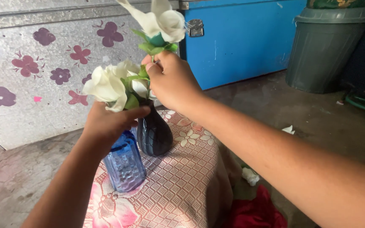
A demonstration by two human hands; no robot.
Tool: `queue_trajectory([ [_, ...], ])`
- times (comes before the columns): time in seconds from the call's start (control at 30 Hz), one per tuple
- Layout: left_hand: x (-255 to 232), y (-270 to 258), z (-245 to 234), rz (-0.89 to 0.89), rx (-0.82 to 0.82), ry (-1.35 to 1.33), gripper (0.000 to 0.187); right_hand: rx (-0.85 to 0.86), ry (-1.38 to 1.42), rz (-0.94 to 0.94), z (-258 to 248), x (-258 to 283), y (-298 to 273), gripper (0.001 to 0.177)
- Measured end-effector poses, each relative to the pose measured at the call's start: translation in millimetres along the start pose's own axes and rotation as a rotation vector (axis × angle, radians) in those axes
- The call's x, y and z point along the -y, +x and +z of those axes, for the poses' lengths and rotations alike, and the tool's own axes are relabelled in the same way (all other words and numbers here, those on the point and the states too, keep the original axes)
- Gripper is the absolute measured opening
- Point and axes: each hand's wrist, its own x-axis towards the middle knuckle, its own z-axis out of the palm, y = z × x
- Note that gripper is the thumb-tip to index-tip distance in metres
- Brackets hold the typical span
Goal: The person arranges white artificial flowers into a dark vase, adjusting their positions. Then the person wipes a blue glass with a red cloth.
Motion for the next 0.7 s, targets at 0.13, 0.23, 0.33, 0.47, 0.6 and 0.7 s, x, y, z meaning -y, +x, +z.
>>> queue_trajectory([
  [0.13, 10, 9, -1, -0.115, 0.055, 0.077, 0.039, 0.031, -0.140, -0.119, -1, -2, 4, 0.018],
  [0.23, 16, 13, -1, -0.114, 0.040, 0.066, 0.034, 0.062, -0.145, -0.153, 0, -6, 7, 0.017],
  [0.33, 22, 13, -3, -0.032, 0.096, 0.034, 0.034, 0.061, -0.018, -0.089, -4, -6, 14, 0.017],
  [0.47, 25, 13, -5, -0.012, 0.069, 0.045, 0.031, -0.012, 0.069, -0.112, -16, 1, 29, 0.015],
  [0.6, 19, 9, -3, -0.055, 0.052, 0.055, 0.031, -0.016, -0.116, -0.403, -12, 1, 18, 0.011],
  [0.7, 11, 7, -1, -0.101, 0.049, 0.067, 0.033, 0.040, -0.107, -0.355, -7, -4, 2, 0.010],
])
